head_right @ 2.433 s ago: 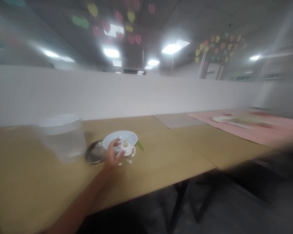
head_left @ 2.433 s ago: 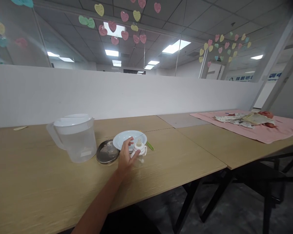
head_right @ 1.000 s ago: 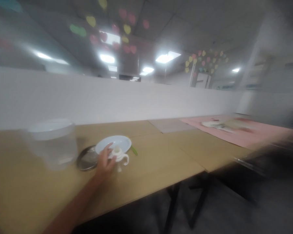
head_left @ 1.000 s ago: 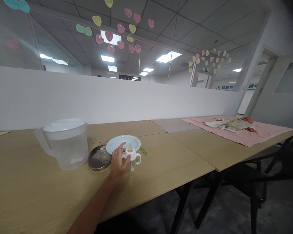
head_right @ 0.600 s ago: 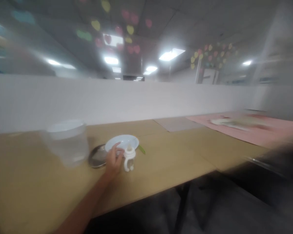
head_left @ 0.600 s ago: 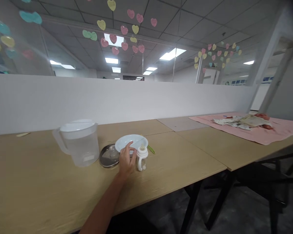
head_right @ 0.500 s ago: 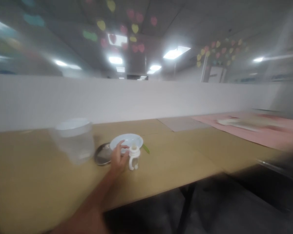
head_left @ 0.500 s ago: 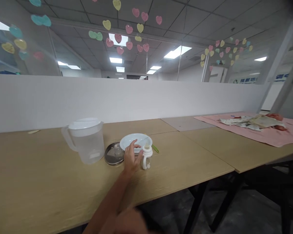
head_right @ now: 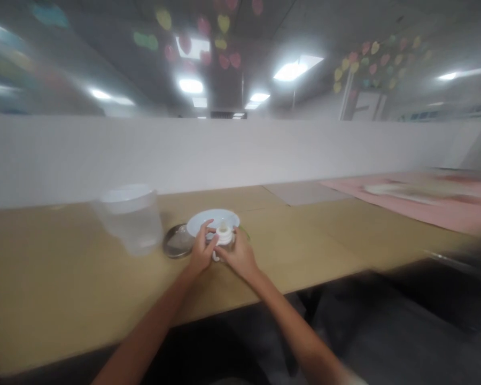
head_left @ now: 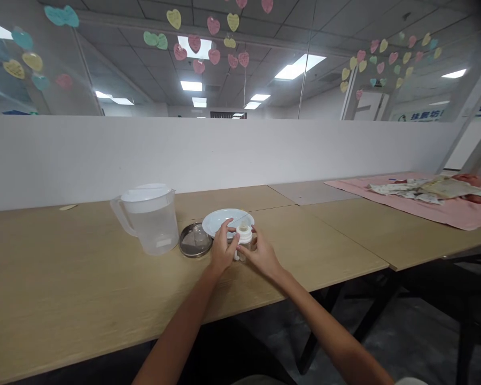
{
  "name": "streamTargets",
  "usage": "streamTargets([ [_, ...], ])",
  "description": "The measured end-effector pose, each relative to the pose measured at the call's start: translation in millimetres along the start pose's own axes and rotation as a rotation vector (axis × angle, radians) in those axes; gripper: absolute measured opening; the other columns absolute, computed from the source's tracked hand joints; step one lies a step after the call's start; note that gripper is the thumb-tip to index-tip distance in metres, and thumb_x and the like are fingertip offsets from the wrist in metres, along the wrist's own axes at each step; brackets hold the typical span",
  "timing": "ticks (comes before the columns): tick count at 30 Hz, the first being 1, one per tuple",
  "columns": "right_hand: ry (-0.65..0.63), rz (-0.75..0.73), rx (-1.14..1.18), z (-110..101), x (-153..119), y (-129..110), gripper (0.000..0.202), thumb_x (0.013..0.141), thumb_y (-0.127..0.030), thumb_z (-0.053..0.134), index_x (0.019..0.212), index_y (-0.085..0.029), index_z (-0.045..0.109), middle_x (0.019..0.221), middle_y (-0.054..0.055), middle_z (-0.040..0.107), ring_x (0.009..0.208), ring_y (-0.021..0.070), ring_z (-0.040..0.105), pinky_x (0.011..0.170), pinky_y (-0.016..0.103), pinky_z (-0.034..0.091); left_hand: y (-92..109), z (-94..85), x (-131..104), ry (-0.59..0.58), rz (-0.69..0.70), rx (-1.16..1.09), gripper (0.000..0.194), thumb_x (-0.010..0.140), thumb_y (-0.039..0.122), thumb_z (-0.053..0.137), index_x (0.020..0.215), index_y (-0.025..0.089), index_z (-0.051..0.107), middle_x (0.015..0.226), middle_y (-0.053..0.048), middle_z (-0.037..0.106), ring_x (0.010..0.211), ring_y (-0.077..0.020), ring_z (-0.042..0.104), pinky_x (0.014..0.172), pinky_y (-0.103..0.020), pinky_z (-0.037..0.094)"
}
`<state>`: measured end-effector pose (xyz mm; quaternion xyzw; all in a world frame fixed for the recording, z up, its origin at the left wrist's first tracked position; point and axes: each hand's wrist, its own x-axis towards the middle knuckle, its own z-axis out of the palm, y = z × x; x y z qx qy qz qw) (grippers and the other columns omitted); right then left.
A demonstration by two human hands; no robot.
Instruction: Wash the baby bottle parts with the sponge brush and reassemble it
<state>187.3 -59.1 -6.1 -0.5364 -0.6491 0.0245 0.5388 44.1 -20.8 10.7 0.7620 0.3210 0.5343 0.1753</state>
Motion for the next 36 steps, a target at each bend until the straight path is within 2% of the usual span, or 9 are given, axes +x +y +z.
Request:
streamTargets([
  [4, -0.113, -0.061, -0.097, 0.5, 22.4, 2.9, 0.058, 0.065, -0.056, 0.064, 0.107, -0.019, 0.052, 0.100, 0.009, 0.056, 0.093, 0.0236, 0.054, 0.078, 0.036, 0.044, -4.1, 0.9, 1.5, 0.013, -0.071, -0.117, 0.043, 0.086, 0.035, 0.044, 0.127, 0.021, 0.039, 0.098, -0.006, 0.063, 0.094, -0.0186, 0.058, 0.085, -0.032, 0.042],
  [8, -0.057, -0.107, -0.056, 15.9, 28.2, 7.7, 0.043, 0.063, -0.052, 0.064, 0.087, -0.018, 0.051, 0.085, 0.005, 0.057, 0.079, 0.0194, 0.055, 0.068, 0.030, 0.044, -6.9, -0.3, 2.2, 0.015, -0.096, -0.137, 0.036, 0.088, 0.037, 0.040, 0.120, 0.022, 0.046, 0.095, -0.005, 0.065, 0.089, -0.0182, 0.060, 0.081, -0.030, 0.044],
  [11, -0.041, -0.093, 0.072, 29.5, 24.9, 11.9, 0.037, 0.064, -0.044, 0.063, 0.086, -0.019, 0.048, 0.077, 0.002, 0.058, 0.068, 0.0158, 0.054, 0.061, 0.026, 0.042, -9.2, -0.8, 3.0, 0.011, -0.088, -0.067, 0.032, 0.082, 0.039, 0.050, 0.110, 0.022, 0.051, 0.095, -0.005, 0.065, 0.090, -0.0196, 0.060, 0.080, -0.031, 0.044],
  [15, 0.001, -0.078, 0.112, 34.5, 21.7, 15.8, 0.033, 0.061, -0.035, 0.063, 0.084, -0.019, 0.047, 0.077, 0.001, 0.059, 0.068, 0.0154, 0.054, 0.060, 0.024, 0.041, -9.0, 1.7, 4.0, 0.020, -0.070, 0.020, 0.037, 0.071, 0.038, 0.064, 0.103, 0.021, 0.052, 0.096, -0.005, 0.063, 0.092, -0.0214, 0.059, 0.081, -0.033, 0.044],
  [20, 0.008, -0.098, 0.110, 29.9, 22.8, 13.6, 0.031, 0.061, -0.036, 0.060, 0.084, -0.018, 0.048, 0.075, 0.001, 0.059, 0.067, 0.0151, 0.053, 0.060, 0.025, 0.041, -4.8, -0.3, 4.9, -0.043, -0.009, -0.001, 0.032, 0.081, 0.037, 0.051, 0.108, 0.020, 0.053, 0.103, -0.007, 0.061, 0.096, -0.0208, 0.057, 0.088, -0.035, 0.042],
  [23, 0.020, -0.098, 0.108, 29.2, 23.0, 12.2, 0.030, 0.063, -0.039, 0.059, 0.082, -0.018, 0.047, 0.074, 0.001, 0.058, 0.066, 0.0152, 0.053, 0.060, 0.025, 0.041, -3.9, -2.5, 5.5, -0.032, 0.049, 0.026, 0.031, 0.084, 0.037, 0.046, 0.109, 0.020, 0.054, 0.105, -0.007, 0.059, 0.099, -0.0212, 0.054, 0.090, -0.036, 0.040],
  [30, -0.006, -0.097, 0.149, 31.8, 22.5, 15.0, 0.030, 0.061, -0.033, 0.060, 0.084, -0.018, 0.048, 0.076, 0.002, 0.059, 0.068, 0.0153, 0.054, 0.061, 0.025, 0.041, -4.9, 2.6, 6.2, 0.036, -0.030, 0.067, 0.032, 0.072, 0.038, 0.063, 0.097, 0.018, 0.055, 0.094, -0.005, 0.057, 0.093, -0.0215, 0.055, 0.084, -0.035, 0.043],
  [33, -0.009, -0.084, 0.145, 31.4, 23.1, 15.2, 0.029, 0.063, -0.037, 0.060, 0.081, -0.019, 0.046, 0.074, 0.001, 0.057, 0.067, 0.0150, 0.052, 0.061, 0.025, 0.040, -2.6, 1.4, 7.8, -0.010, -0.043, 0.006, 0.027, 0.075, 0.037, 0.060, 0.095, 0.019, 0.056, 0.095, -0.005, 0.058, 0.094, -0.0207, 0.054, 0.086, -0.035, 0.042],
  [36, 0.003, -0.082, 0.129, 30.3, 24.1, 14.2, 0.029, 0.064, -0.040, 0.059, 0.078, -0.019, 0.044, 0.070, -0.001, 0.055, 0.064, 0.0142, 0.050, 0.059, 0.025, 0.039, 0.1, -2.4, 10.4, -0.111, -0.037, -0.080, 0.025, 0.080, 0.037, 0.054, 0.098, 0.019, 0.057, 0.099, -0.005, 0.059, 0.097, -0.0201, 0.054, 0.090, -0.034, 0.040],
])
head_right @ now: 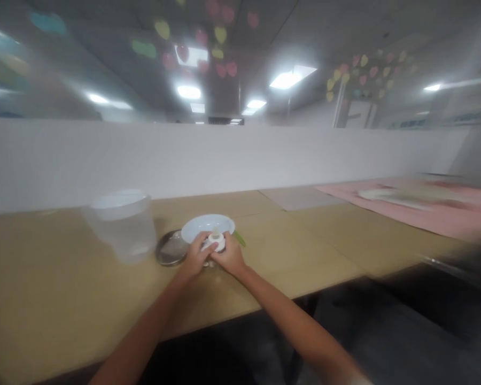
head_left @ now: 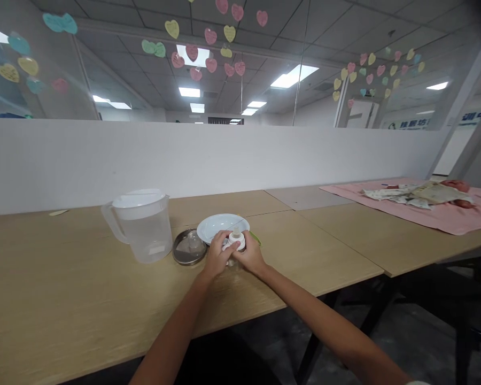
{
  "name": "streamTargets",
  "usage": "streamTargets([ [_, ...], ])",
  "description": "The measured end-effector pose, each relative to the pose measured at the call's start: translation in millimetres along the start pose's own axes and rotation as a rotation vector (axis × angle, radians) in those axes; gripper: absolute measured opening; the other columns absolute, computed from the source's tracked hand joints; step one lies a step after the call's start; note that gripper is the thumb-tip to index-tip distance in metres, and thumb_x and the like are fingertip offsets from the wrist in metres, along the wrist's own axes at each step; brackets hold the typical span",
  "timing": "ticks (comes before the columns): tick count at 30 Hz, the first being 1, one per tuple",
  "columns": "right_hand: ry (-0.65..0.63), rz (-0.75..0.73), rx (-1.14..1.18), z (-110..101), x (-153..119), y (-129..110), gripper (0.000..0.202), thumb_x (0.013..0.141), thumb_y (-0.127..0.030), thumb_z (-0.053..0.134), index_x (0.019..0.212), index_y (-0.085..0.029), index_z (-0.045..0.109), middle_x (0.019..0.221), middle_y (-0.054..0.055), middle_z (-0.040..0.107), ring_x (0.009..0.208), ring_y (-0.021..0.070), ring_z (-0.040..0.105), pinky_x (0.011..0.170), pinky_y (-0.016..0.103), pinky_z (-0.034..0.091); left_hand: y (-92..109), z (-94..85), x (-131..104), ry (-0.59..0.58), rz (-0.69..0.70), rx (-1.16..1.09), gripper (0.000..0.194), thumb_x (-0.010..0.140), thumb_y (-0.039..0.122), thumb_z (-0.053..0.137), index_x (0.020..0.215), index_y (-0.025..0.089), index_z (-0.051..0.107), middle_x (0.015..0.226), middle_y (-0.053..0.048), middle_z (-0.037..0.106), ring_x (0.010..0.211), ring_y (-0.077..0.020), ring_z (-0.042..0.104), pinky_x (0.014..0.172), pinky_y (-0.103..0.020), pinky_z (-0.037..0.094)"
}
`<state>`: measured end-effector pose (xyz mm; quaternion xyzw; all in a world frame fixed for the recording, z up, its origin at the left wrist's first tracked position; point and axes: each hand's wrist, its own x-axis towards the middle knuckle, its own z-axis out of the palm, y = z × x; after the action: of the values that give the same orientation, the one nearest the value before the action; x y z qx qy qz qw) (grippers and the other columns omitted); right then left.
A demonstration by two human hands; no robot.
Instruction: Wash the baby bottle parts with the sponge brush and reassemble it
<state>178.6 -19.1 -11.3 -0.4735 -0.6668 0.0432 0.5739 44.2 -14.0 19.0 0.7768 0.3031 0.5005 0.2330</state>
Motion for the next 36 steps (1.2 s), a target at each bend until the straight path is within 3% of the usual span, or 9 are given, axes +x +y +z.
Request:
streamTargets([
  [3, -0.003, -0.003, -0.009, -0.5, 0.7, -1.7, 0.029, 0.064, -0.041, 0.058, 0.077, -0.020, 0.043, 0.068, -0.001, 0.054, 0.062, 0.0137, 0.049, 0.057, 0.024, 0.038, -0.1, -2.8, 1.7, -0.057, 0.006, -0.074, 0.027, 0.082, 0.038, 0.051, 0.101, 0.019, 0.057, 0.104, -0.005, 0.058, 0.101, -0.0204, 0.053, 0.094, -0.034, 0.038],
  [8, -0.002, -0.019, -0.029, 0.2, -0.2, -3.4, 0.028, 0.062, -0.038, 0.058, 0.077, -0.020, 0.044, 0.068, -0.001, 0.055, 0.062, 0.0139, 0.050, 0.057, 0.024, 0.039, -4.0, -1.2, 0.9, -0.055, -0.059, -0.092, 0.030, 0.080, 0.040, 0.052, 0.102, 0.020, 0.054, 0.101, -0.005, 0.060, 0.097, -0.0208, 0.055, 0.088, -0.034, 0.042],
  [15, -0.028, -0.017, -0.038, 0.2, -1.5, -2.2, 0.024, 0.061, -0.032, 0.058, 0.078, -0.020, 0.046, 0.070, 0.000, 0.058, 0.063, 0.0143, 0.051, 0.057, 0.023, 0.039, -1.0, 5.9, -2.1, 0.142, -0.096, 0.027, 0.035, 0.067, 0.037, 0.066, 0.092, 0.019, 0.050, 0.090, -0.002, 0.059, 0.086, -0.0182, 0.057, 0.080, -0.031, 0.044],
  [24, 0.001, 0.011, -0.069, -2.7, -1.7, -6.9, 0.031, 0.063, -0.041, 0.061, 0.079, -0.019, 0.046, 0.072, 0.001, 0.059, 0.065, 0.0158, 0.053, 0.059, 0.025, 0.040, 5.9, -0.2, -5.0, 0.034, -0.028, 0.052, 0.028, 0.080, 0.037, 0.054, 0.099, 0.018, 0.055, 0.096, -0.005, 0.062, 0.090, -0.0188, 0.057, 0.082, -0.032, 0.043],
  [30, 0.000, 0.005, -0.076, -4.9, -2.5, -8.6, 0.030, 0.067, -0.043, 0.058, 0.081, -0.019, 0.048, 0.072, 0.001, 0.059, 0.064, 0.0154, 0.053, 0.058, 0.025, 0.040, 5.9, -7.4, -5.7, -0.006, 0.097, 0.243, 0.030, 0.085, 0.037, 0.046, 0.106, 0.019, 0.055, 0.103, -0.008, 0.062, 0.096, -0.0216, 0.055, 0.088, -0.036, 0.041],
  [32, -0.009, 0.005, -0.079, -5.6, -2.8, -8.9, 0.033, 0.067, -0.046, 0.059, 0.082, -0.018, 0.049, 0.073, 0.002, 0.058, 0.067, 0.0160, 0.054, 0.061, 0.026, 0.042, 2.7, -13.7, -3.8, 0.073, 0.138, 0.333, 0.028, 0.086, 0.036, 0.043, 0.106, 0.020, 0.056, 0.105, -0.007, 0.061, 0.099, -0.0218, 0.054, 0.090, -0.036, 0.038],
  [36, -0.033, 0.027, -0.082, -7.1, -4.0, -4.4, 0.045, 0.065, -0.051, 0.063, 0.091, -0.017, 0.049, 0.084, 0.005, 0.058, 0.076, 0.0186, 0.056, 0.068, 0.031, 0.045, -15.1, -30.6, 1.4, 0.428, 0.052, 0.508, 0.028, 0.088, 0.031, 0.037, 0.103, 0.019, 0.057, 0.102, -0.008, 0.062, 0.100, -0.0233, 0.054, 0.090, -0.037, 0.038],
])
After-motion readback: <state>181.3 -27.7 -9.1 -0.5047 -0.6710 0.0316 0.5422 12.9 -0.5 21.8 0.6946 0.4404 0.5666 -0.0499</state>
